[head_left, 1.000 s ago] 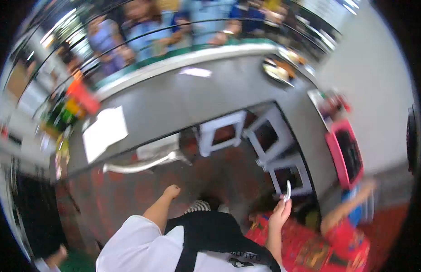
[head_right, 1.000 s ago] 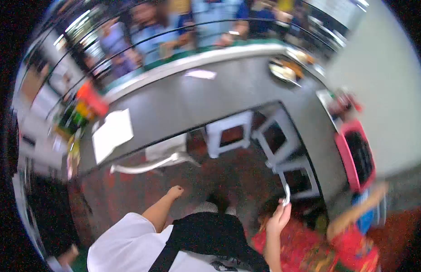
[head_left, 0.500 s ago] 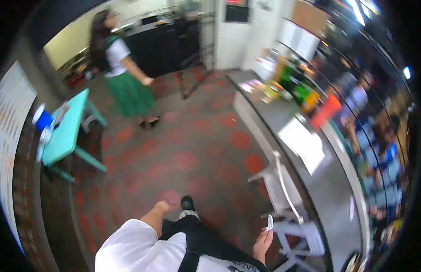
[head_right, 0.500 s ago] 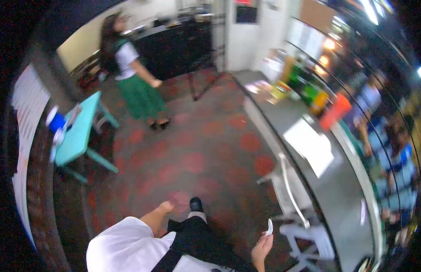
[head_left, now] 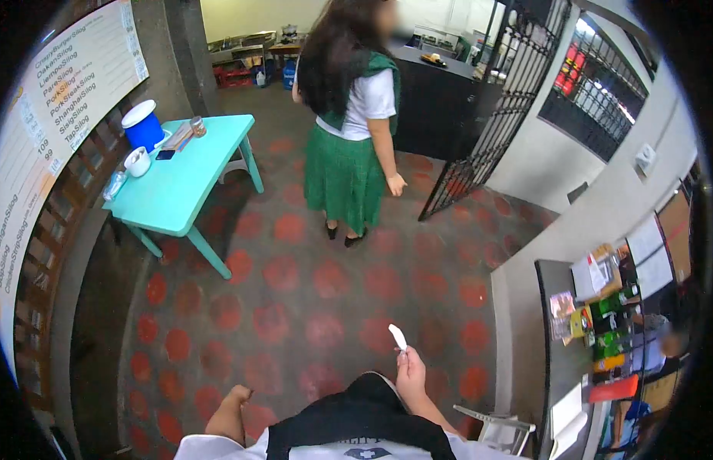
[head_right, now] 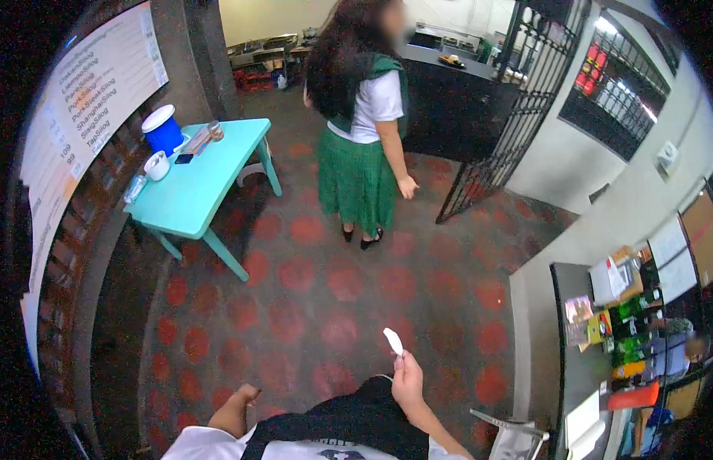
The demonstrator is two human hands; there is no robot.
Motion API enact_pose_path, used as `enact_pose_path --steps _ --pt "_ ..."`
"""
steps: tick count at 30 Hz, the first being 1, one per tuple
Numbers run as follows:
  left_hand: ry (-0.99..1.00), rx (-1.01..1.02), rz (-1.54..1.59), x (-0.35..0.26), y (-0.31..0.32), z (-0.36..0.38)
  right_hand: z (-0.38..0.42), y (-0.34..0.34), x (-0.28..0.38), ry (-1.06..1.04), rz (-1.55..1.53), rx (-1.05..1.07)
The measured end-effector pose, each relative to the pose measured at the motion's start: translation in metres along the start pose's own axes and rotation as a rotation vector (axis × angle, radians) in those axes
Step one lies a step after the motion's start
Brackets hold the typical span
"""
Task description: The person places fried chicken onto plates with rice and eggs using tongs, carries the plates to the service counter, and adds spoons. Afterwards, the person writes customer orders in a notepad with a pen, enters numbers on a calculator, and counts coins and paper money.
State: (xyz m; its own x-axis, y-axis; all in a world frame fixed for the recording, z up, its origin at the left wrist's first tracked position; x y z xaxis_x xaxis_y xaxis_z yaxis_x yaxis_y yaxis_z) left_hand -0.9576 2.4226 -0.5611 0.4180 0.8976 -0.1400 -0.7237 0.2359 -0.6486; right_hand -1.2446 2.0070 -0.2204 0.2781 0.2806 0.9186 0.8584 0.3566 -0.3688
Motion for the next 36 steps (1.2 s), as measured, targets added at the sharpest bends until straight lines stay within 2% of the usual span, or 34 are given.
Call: enact_pose_path --steps 2,4,5,6,8,9,10,12,14,17,18,20,23,25,28,30,31,34,36 --pt "0.275 -0.124 -0.344 -0.013 -0.021 -0.054 -0.045 0.037 -0.008 0.117 -0.091 0.078" --pt "-0.010 0.006 -0.014 -0.011 -0.058 -0.115 -0.085 0.072 -0.017 0.290 -0.233 0.121" --pt "0.015 -0.022 -0.002 -0.031 -0.071 -0.142 -0.114 0.095 -0.018 0.373 -0.293 0.153" --pt "0.040 -0.049 0.008 -0.048 -0.082 -0.173 -0.139 0.114 -0.028 0.366 -0.281 0.170" --pt "0.409 -0.290 -0.324 -0.086 -0.099 -0.211 -0.183 0.144 -0.026 -0.006 0.028 0.228" --pt "0.193 -0.220 -0.040 -0.114 -0.120 -0.218 -0.211 0.163 0.010 -0.124 0.109 0.265" --pt "-0.030 -0.205 0.242 -0.153 -0.160 -0.201 -0.242 0.188 0.034 -0.168 0.074 0.284" --pt "0.302 -0.288 0.261 -0.215 -0.163 -0.266 -0.294 0.225 0.067 -0.243 0.039 0.276" --pt "0.244 -0.199 0.365 -0.272 -0.225 -0.224 -0.329 0.245 0.086 -0.223 -0.047 0.261" --pt "0.435 0.030 0.390 -0.318 -0.296 -0.212 -0.372 0.249 0.090 -0.229 -0.112 0.164" --pt "0.473 -0.020 0.359 -0.320 -0.304 -0.238 -0.386 0.245 0.081 -0.232 -0.115 0.114" --pt "0.554 -0.119 0.300 -0.330 -0.319 -0.291 -0.414 0.243 0.046 -0.006 -0.193 -0.037" --pt "0.566 0.089 0.399 -0.372 -0.366 -0.328 -0.452 0.220 0.006 0.281 -0.330 -0.215" --pt "0.670 -0.022 0.338 -0.423 -0.433 -0.314 -0.479 0.208 0.006 0.397 -0.437 -0.235" --pt "0.607 0.220 0.564 -0.512 -0.451 -0.354 -0.528 0.178 0.005 0.480 -0.646 -0.269" --pt "0.530 0.249 0.634 -0.574 -0.468 -0.341 -0.554 0.154 -0.010 0.517 -0.804 -0.267" --pt "0.495 0.264 0.677 -0.608 -0.473 -0.334 -0.568 0.143 -0.018 0.612 -0.858 -0.250" --pt "0.271 0.396 1.077 -0.701 -0.452 -0.345 -0.609 0.108 -0.044 0.890 -0.936 -0.186" --pt "0.140 0.429 1.113 -0.753 -0.439 -0.345 -0.639 0.077 -0.049 0.915 -0.927 -0.139"
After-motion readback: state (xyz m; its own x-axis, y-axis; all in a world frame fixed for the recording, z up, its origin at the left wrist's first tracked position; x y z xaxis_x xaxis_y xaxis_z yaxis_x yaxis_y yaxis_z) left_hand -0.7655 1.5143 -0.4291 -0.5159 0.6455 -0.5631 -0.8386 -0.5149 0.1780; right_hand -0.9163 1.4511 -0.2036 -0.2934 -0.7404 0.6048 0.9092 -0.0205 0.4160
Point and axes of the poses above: each hand's wrist, its own z-axis away from the middle knuckle, its own y-axis out of the palm, x = y × z, the point moved 6 cm from there along -z, towards the middle knuckle, and after that the axes turned 10 degrees about -x, right-handed, at the moved point
